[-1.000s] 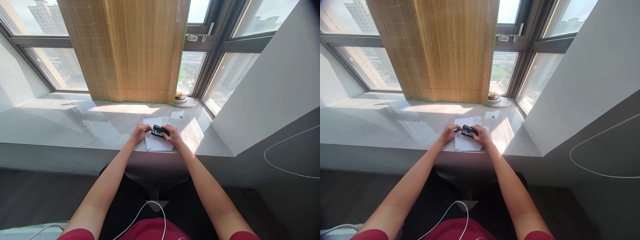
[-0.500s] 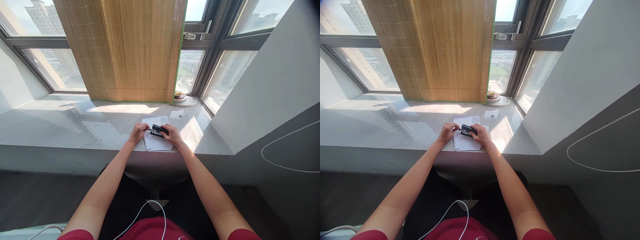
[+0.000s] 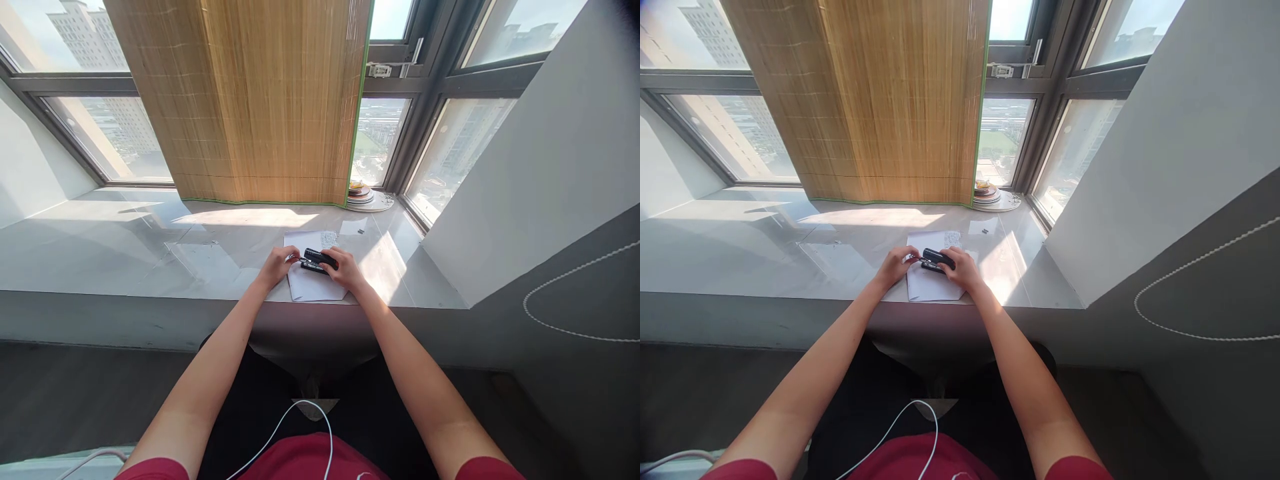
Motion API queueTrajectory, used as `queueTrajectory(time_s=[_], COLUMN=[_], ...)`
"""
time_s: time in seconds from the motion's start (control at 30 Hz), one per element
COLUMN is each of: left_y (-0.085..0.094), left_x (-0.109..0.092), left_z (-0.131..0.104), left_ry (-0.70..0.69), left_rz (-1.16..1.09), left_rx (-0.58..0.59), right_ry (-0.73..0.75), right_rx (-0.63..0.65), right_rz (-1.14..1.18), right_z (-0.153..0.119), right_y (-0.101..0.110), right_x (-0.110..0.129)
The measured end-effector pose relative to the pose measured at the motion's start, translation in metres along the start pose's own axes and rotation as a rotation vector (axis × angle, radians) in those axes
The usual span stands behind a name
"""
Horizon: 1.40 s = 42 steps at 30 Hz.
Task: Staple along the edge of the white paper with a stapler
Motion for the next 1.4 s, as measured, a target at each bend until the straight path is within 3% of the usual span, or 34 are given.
queueTrajectory(time_s=[0.27, 0.63, 1.0, 1.4], left_y=[0.009, 0.010, -0.010, -0.008], left_x=[-0.010, -0.016, -0.006, -0.017], left_z=[-0.003, -0.002, -0.012, -0.008], left_ry=[-0.046, -0.049, 0.002, -0.072], left_rz=[-0.009, 0.053, 0.204, 0.189], left_rx=[-0.108, -0.080, 0.162, 0.157], right_ry=[-0.009, -0.011, -0.077, -0.065], right_rx=[0.006, 0.008, -0.048, -0.059], right_rz=[-0.009, -0.017, -0.078, -0.067], right_z=[0.001, 0.001, 0.000, 0.000], right_y=[0.002, 0.002, 0.002, 0.005], right_x=[0.002, 0.003, -0.008, -0.005])
Point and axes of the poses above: each hand's wrist, its own z-axis towards the middle knuckle, its own y-axis out of the back of the hand, x = y × z, the point moved 7 cm from there along z, towards the middle knuckle, and after that the axes turned 10 degrees about -z, right-handed, at the moved point
